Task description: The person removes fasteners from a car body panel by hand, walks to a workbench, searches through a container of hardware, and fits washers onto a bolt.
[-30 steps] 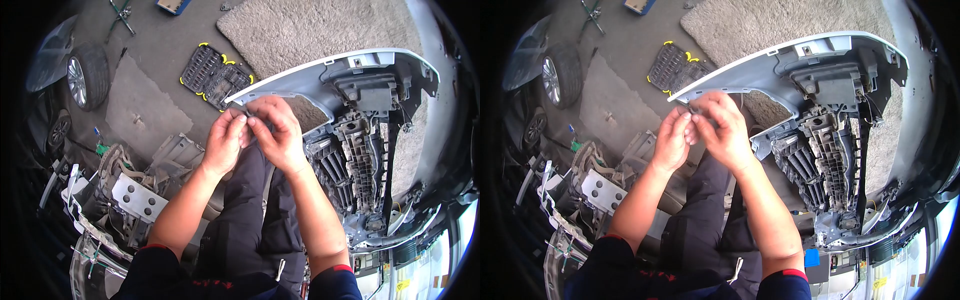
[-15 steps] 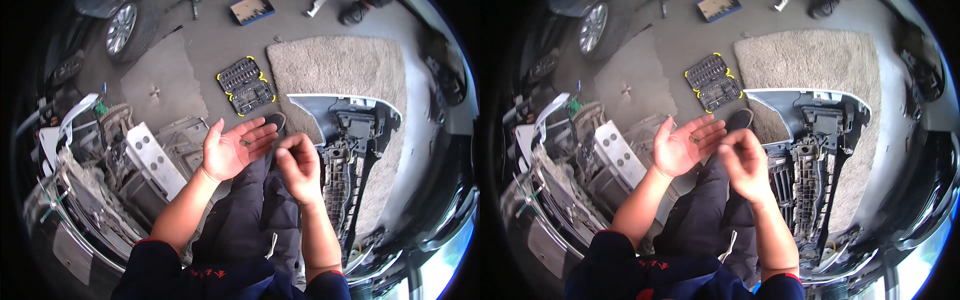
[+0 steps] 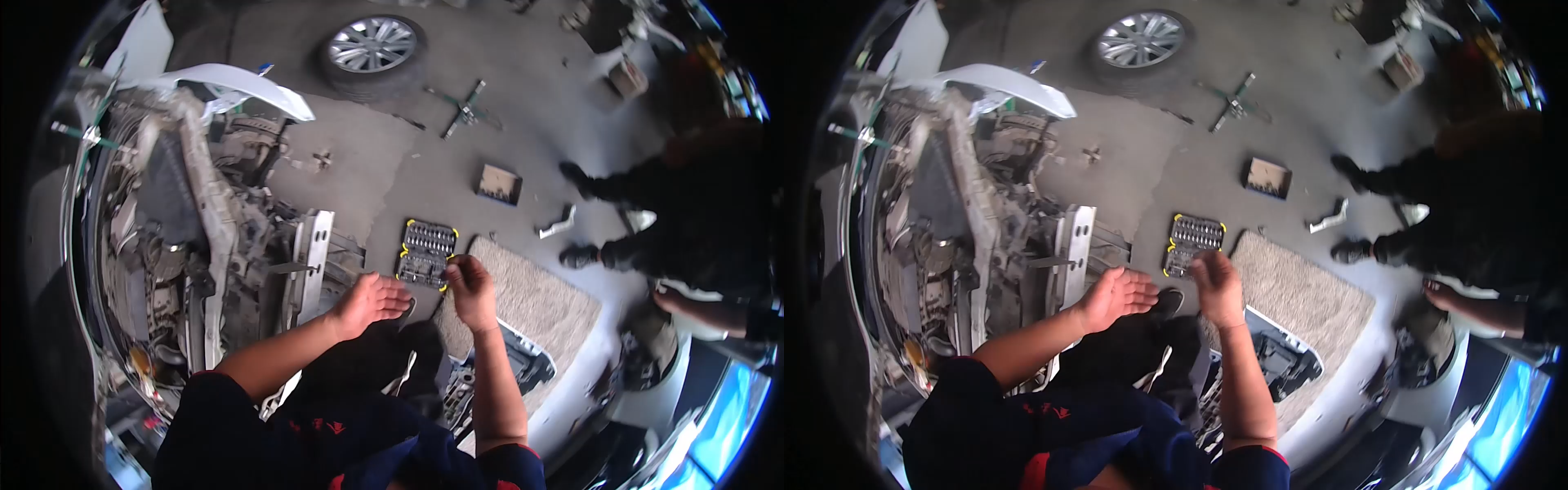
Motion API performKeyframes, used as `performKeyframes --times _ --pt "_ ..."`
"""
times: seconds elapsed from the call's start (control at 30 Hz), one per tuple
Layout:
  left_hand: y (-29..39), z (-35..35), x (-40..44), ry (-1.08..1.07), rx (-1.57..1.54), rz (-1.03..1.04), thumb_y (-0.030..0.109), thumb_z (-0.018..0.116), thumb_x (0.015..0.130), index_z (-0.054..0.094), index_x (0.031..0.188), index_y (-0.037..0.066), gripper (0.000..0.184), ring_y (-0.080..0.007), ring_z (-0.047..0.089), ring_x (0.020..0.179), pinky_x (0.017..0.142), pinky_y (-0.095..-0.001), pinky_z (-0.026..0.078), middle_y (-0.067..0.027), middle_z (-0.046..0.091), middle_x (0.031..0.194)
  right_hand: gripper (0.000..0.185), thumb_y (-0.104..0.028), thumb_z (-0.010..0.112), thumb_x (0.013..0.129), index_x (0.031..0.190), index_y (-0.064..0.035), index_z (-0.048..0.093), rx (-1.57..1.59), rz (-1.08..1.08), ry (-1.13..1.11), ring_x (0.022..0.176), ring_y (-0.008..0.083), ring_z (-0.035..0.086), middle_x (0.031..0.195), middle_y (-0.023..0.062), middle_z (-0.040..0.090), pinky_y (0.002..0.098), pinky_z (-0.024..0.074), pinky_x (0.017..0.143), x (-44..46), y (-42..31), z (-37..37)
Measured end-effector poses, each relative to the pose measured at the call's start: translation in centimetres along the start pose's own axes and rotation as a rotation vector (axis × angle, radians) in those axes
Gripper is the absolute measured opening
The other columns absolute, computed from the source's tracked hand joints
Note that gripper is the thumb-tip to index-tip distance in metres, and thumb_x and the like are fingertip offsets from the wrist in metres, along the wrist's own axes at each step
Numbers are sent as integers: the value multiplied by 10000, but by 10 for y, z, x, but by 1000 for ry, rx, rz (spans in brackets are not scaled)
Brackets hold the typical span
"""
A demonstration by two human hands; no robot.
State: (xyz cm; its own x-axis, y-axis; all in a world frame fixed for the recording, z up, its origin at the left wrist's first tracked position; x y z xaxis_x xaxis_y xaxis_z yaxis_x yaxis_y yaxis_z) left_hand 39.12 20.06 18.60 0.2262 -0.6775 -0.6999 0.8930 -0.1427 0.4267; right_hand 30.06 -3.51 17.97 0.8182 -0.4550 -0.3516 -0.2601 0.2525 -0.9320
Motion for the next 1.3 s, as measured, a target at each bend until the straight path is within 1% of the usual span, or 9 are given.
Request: performKeyframes --times 0.17,0.27,0.47,0.63,0.7,0.83,0.9,1.07,1.3 --pt "35 -46 -63 253 8 28 526 406 1131 652 1295 85 531 -241 711 1079 1024 -439 555 -109 747 1212 256 -57 621 1096 1308 63 699 -339 -102 -99 1038 156 729 1091 86 760 301 559 975 48 -61 2" --pt "67 -43 -63 370 -14 47 451 420 1143 665 1230 111 428 -176 720 945 912 -376 582 -49 763 1097 201 -18 620 1090 1267 46 689 -116 -18 -232 1044 160 744 1112 94 764 302 562 962 57 -120 30" --pt "185 -18 9 380 -21 319 309 481 1138 686 1152 84 304 -144 709 883 817 -324 584 -38 742 1009 149 -25 641 1100 1233 1 704 -89 35 -387 989 110 706 1113 55 758 265 548 905 183 -155 60" --pt "305 -13 104 552 46 233 261 495 1146 684 1150 52 282 -156 702 908 863 -335 592 -68 741 1025 153 19 636 1090 1223 -9 707 -91 52 -449 1021 79 663 1070 6 719 250 525 927 366 -219 47" --pt "371 6 126 496 145 230 243 506 1147 683 1154 52 260 -152 702 911 860 -328 589 -66 740 1016 253 19 639 1082 1327 -11 694 -128 110 -441 986 71 648 1086 -1 727 242 514 898 448 -257 32" --pt "482 17 114 514 271 561 167 569 1157 687 1181 -4 210 -158 728 967 898 -330 601 -81 744 1088 127 -62 673 1083 1206 -36 696 -239 74 -342 762 17 522 994 -31 708 207 414 632 579 -354 50" --pt "527 -15 87 738 502 770 101 647 1108 683 1228 -18 173 -190 747 1042 917 -353 613 -109 753 1151 120 -109 666 1085 1172 -27 673 -252 61 -334 650 18 428 971 1 683 203 327 543 629 -390 90" --pt "638 -139 -27 1628 823 843 -2 678 997 672 1277 27 282 -345 739 1102 899 -408 605 -195 719 1250 114 -65 678 1064 1178 -67 690 -49 116 -655 644 22 448 987 12 712 213 370 544 732 -411 253" --pt "761 -303 -94 2217 908 859 99 666 982 537 1470 -80 536 -528 570 1362 1164 -542 470 -320 609 1456 74 -76 732 1040 1111 -70 752 -251 85 -933 657 27 522 837 -56 673 236 390 579 846 -410 502"
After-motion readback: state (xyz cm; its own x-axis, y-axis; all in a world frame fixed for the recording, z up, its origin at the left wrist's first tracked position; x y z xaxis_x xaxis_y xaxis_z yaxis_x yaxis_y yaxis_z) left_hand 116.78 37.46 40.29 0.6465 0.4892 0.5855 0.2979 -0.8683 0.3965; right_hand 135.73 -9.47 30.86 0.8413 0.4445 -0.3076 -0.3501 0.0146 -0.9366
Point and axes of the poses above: each hand's wrist, its own x-axis towards the middle knuckle, its own z-axis out of the palm, y = z × x, the point moved 5 cm from there along x, towards the middle knuckle
